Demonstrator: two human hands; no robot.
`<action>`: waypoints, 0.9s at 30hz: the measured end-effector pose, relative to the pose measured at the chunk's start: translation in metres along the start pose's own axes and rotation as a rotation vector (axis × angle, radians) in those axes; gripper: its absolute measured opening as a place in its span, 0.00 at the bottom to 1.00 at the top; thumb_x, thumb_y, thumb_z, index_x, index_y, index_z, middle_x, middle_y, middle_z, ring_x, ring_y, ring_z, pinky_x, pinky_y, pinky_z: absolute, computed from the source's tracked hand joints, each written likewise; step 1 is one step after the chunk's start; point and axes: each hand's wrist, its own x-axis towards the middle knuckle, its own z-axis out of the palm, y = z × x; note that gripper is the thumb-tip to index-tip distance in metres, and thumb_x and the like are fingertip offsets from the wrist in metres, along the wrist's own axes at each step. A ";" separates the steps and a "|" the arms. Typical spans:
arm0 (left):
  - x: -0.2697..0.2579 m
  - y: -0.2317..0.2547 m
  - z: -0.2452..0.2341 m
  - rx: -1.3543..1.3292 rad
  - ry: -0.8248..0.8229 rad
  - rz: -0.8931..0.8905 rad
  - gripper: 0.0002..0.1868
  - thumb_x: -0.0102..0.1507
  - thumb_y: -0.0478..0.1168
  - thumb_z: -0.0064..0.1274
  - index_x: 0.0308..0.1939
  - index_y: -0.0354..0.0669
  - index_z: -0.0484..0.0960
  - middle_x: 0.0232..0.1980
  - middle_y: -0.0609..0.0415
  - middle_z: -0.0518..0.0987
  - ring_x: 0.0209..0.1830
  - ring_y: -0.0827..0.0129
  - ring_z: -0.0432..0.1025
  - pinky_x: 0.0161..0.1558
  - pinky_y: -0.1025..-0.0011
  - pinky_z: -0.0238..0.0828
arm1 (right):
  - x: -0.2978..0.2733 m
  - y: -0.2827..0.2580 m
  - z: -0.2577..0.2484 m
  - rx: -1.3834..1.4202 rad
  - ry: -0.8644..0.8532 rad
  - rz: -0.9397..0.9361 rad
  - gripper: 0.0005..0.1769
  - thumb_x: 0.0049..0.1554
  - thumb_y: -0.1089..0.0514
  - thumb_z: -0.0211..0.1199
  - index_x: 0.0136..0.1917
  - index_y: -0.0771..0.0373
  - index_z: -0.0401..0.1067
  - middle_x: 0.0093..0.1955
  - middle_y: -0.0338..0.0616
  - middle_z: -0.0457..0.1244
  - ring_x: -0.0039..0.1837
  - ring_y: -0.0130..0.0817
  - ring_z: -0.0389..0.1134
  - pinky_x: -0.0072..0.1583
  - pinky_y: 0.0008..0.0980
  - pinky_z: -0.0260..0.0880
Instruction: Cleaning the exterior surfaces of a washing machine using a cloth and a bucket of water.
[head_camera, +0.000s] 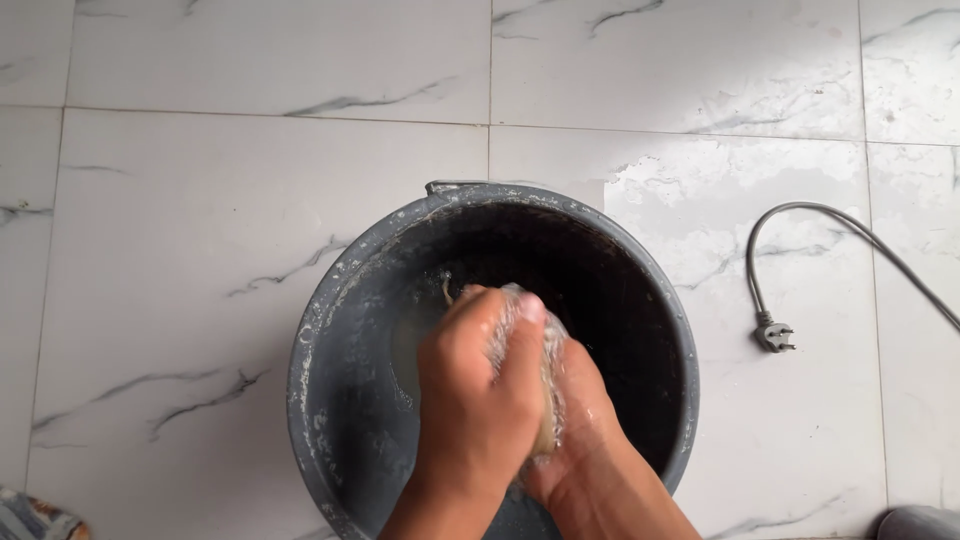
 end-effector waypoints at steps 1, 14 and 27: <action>0.007 0.009 -0.001 0.000 -0.002 0.004 0.16 0.67 0.46 0.49 0.32 0.37 0.81 0.31 0.51 0.82 0.32 0.67 0.77 0.45 0.59 0.70 | 0.001 0.000 0.004 0.002 -0.002 -0.004 0.14 0.61 0.52 0.52 0.39 0.60 0.72 0.32 0.44 0.66 0.31 0.32 0.68 0.32 0.33 0.71; 0.011 0.039 -0.003 -0.512 0.282 -0.775 0.27 0.69 0.53 0.46 0.19 0.42 0.66 0.17 0.54 0.70 0.15 0.70 0.70 0.22 0.67 0.73 | -0.026 0.015 0.003 -0.547 0.240 -0.443 0.23 0.67 0.45 0.52 0.44 0.67 0.75 0.37 0.46 0.66 0.37 0.29 0.63 0.40 0.31 0.64; 0.020 0.047 -0.006 -1.119 0.374 -1.183 0.20 0.71 0.51 0.37 0.42 0.39 0.76 0.44 0.47 0.81 0.38 0.63 0.78 0.37 0.64 0.79 | -0.047 -0.027 0.015 -1.483 0.120 -1.235 0.18 0.59 0.53 0.59 0.31 0.62 0.75 0.28 0.45 0.65 0.29 0.39 0.67 0.33 0.38 0.65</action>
